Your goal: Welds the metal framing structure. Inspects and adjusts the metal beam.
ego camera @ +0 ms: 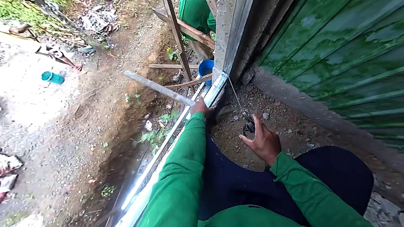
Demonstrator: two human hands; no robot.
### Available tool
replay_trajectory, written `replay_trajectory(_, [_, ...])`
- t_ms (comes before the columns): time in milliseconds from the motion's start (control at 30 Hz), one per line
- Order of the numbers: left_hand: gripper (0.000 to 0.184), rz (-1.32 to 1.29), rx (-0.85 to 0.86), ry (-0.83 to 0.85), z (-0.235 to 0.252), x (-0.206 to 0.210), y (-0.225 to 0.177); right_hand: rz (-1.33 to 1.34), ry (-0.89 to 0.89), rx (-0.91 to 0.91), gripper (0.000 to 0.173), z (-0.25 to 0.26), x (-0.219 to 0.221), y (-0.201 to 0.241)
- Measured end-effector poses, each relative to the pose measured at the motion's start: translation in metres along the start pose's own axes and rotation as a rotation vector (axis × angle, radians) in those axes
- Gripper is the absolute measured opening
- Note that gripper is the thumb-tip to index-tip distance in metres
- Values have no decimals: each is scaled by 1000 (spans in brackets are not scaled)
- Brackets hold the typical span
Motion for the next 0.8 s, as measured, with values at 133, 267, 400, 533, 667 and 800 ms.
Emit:
replay_trajectory(133, [86, 28, -56, -2, -3, -3, -7, -29, 32, 11, 91, 5, 6, 3])
replay_trajectory(267, [79, 39, -61, -14, -6, -3, -10, -50, 28, 13, 91, 8, 13, 4])
replay_trajectory(400, [79, 54, -55, -26, -6, -1, -10, -63, 47, 14, 91, 10, 16, 4])
replay_trajectory(533, [77, 68, -49, -34, -1, 1, -8, -64, 38, 15, 90, 10, 17, 4])
replay_trajectory(667, [77, 60, -45, -32, 0, 2, -6, -68, 38, 20, 90, 11, 18, 5])
replay_trajectory(800, [78, 74, -49, -33, 2, 4, -6, -71, 44, 22, 89, 11, 15, 5])
Point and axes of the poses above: each hand's wrist, its own z-axis towards the middle knuckle, its own x-axis out of the palm, y = z × x, the point moved 2 cm from there along z, towards the middle knuckle, and after that the axes turned 6 degrees about x, right-handed, at the moved point
